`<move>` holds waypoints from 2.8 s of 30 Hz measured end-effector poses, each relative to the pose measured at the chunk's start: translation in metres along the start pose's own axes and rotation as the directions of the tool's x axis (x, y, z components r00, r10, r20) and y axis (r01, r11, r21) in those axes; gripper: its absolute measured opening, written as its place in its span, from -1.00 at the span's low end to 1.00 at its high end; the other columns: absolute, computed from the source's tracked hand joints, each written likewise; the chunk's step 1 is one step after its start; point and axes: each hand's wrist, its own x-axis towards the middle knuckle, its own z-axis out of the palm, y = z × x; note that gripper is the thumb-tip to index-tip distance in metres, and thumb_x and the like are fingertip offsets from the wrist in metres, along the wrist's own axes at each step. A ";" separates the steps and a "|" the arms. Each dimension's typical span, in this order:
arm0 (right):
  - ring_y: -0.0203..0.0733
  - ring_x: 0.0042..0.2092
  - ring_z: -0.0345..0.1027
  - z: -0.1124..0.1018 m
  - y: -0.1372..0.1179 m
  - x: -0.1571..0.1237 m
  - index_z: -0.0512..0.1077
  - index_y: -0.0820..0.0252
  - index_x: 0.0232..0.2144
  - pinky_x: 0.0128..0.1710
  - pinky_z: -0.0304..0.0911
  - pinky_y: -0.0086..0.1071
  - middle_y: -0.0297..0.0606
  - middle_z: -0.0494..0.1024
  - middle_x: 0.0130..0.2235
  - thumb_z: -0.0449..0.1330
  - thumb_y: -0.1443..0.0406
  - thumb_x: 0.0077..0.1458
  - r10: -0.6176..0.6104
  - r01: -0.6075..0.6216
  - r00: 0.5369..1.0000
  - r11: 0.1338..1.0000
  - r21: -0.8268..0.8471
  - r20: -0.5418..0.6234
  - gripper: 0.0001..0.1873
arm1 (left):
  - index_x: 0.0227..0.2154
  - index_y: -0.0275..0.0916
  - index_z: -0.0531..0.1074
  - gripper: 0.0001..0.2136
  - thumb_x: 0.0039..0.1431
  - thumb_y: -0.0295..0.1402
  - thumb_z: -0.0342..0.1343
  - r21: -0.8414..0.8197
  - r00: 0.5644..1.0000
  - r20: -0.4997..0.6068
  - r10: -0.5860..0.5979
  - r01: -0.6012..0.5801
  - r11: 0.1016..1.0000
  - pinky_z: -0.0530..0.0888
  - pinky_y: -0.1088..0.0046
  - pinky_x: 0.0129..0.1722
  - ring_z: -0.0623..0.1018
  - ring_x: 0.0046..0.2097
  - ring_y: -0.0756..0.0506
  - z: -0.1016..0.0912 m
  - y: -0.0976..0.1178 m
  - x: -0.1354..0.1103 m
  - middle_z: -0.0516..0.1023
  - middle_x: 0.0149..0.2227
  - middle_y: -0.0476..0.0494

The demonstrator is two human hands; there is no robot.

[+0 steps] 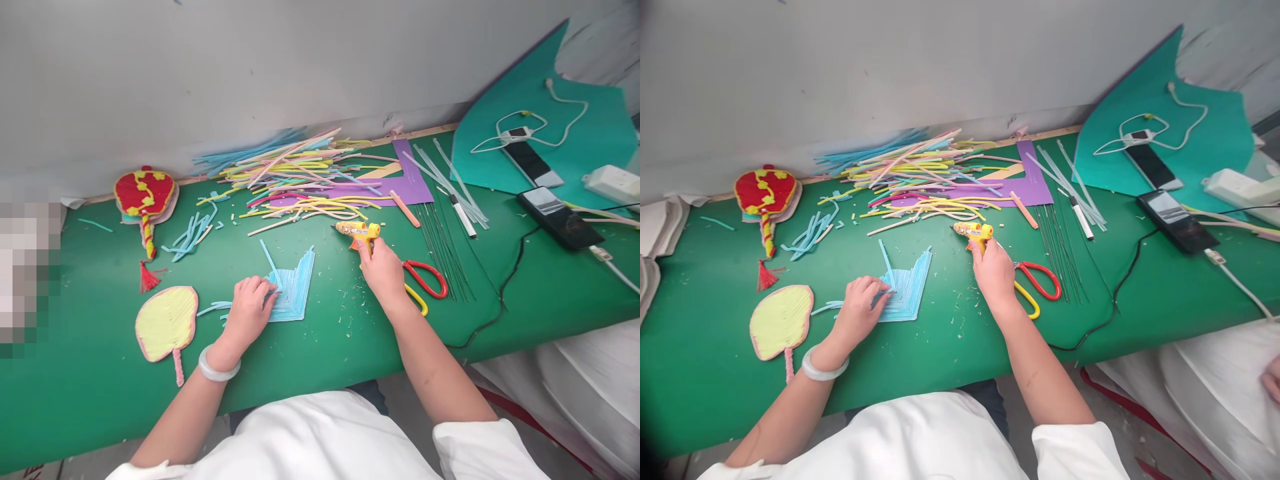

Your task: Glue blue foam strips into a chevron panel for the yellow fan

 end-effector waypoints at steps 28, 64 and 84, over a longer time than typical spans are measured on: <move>-0.24 -0.43 0.40 0.017 -0.049 -0.091 0.40 0.11 -0.45 -0.42 0.08 -0.42 -0.36 0.53 -0.51 0.09 0.26 0.22 -0.022 -0.054 0.889 0.987 0.152 0.457 -0.80 | -0.08 -0.22 0.35 -0.82 0.32 -0.55 0.02 -0.078 0.979 -0.044 0.198 -0.201 0.977 0.41 0.34 -0.29 0.47 -0.27 -0.11 0.005 0.059 -0.049 0.52 -0.26 -0.16; -0.21 -0.33 0.43 0.011 -0.047 -0.107 0.40 0.10 -0.17 -0.35 0.14 -0.40 -0.35 0.56 -0.34 0.01 0.33 0.28 -0.135 0.053 0.888 0.980 0.194 0.440 -0.83 | -0.19 -0.22 0.40 -0.91 0.33 -0.49 0.02 0.016 0.991 -0.063 0.121 -0.121 0.993 0.41 0.35 -0.29 0.46 -0.25 -0.12 0.009 0.040 -0.053 0.48 -0.28 -0.14; -0.09 -0.18 0.35 0.039 -0.041 -0.145 0.44 0.17 -0.13 -0.17 0.25 -0.24 -0.21 0.50 -0.23 0.17 0.31 0.27 -0.408 0.396 0.904 0.912 0.107 0.127 -0.86 | 0.09 -0.28 0.30 -0.70 0.32 -0.44 0.04 0.033 0.991 -0.044 0.125 -0.124 0.992 0.34 0.01 0.16 0.41 0.20 -0.29 0.001 0.047 -0.039 0.44 0.15 -0.35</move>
